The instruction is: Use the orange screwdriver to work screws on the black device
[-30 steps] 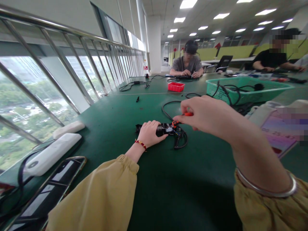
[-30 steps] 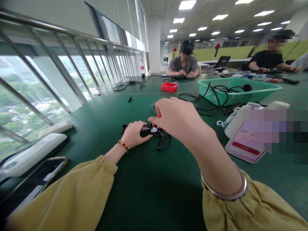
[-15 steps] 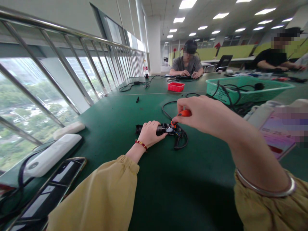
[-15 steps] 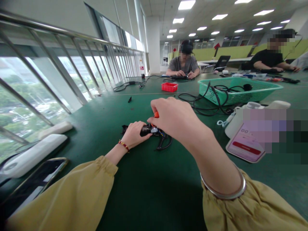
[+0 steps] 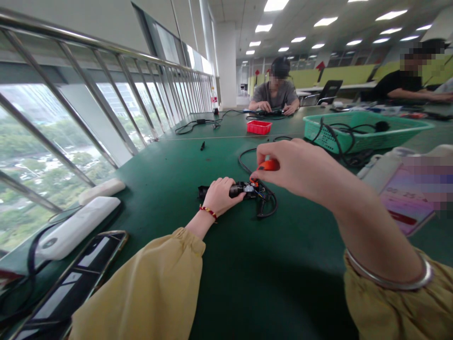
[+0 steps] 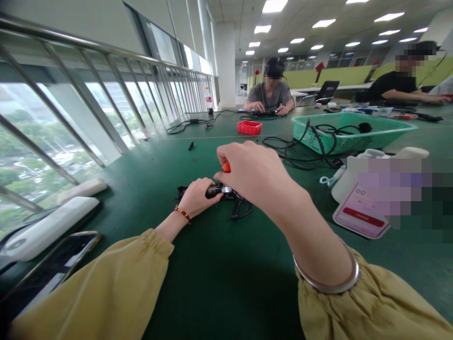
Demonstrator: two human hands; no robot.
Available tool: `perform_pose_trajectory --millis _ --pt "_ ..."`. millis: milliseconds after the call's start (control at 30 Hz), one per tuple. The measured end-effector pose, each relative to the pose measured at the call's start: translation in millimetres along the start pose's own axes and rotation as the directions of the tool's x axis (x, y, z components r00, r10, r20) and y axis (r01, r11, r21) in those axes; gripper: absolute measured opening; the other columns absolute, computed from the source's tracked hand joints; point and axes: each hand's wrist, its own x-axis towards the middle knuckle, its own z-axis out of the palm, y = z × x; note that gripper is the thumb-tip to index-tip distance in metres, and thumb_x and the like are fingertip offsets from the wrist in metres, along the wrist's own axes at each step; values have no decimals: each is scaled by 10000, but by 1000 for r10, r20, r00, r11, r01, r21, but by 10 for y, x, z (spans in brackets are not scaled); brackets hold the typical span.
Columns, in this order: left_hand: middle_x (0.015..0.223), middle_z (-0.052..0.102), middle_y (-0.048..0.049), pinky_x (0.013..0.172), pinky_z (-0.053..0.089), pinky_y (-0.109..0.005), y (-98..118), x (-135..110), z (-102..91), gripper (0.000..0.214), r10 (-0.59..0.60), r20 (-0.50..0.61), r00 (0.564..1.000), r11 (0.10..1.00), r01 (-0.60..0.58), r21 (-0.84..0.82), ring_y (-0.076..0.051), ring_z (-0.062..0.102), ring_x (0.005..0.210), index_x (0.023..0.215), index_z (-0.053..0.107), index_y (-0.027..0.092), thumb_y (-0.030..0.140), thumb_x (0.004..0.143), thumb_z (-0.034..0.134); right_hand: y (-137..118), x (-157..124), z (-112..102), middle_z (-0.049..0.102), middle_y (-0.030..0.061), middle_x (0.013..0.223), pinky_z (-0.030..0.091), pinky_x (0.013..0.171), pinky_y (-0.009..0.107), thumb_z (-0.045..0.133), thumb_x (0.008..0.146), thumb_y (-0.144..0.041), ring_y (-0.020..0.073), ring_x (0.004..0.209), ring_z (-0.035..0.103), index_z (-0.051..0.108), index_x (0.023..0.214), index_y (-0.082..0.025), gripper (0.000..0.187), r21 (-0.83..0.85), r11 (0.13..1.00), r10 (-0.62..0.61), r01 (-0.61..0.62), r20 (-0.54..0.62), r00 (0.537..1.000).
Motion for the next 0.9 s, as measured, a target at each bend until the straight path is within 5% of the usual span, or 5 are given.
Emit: perform_pose_trajectory --millis 367,467,633,800,900 --pt "800 559 -32 703 409 -316 9 -3 9 300 19 -17 1000 1000 -19 0 -190 508 772 806 507 182 477 754 521 -15 22 72 581 -4 640 247 505 236 554 751 -373 153 653 490 549 693 -216 168 -19 999 27 -29 -101 995" --pt "795 556 -28 698 408 -311 8 1 8 294 22 -14 1000 1000 -22 -4 -186 505 766 795 506 186 476 751 526 1 26 72 612 -14 727 262 525 233 545 755 -306 153 696 498 559 781 -243 69 -2 1000 -23 22 -87 996" --pt "785 551 -28 709 410 -314 6 6 8 335 25 -18 1000 1000 -25 -11 -184 501 758 801 508 184 514 749 517 11 34 70 579 -11 628 241 500 238 533 759 -415 150 630 476 544 697 -227 198 -37 999 37 -40 -72 997" --pt "785 549 -25 705 409 -306 5 2 10 311 13 -11 1000 1000 -13 2 -180 500 755 790 506 188 497 760 515 19 30 68 626 -15 774 270 532 241 530 763 -291 144 695 504 567 802 -243 72 -4 998 -65 65 -48 997" --pt "789 550 -27 703 407 -309 4 -8 9 329 17 -18 1000 1000 -17 14 -183 502 755 794 507 189 516 755 511 15 27 77 611 -2 707 252 508 243 518 771 -369 157 671 503 562 765 -235 141 -28 999 -23 21 -45 999"
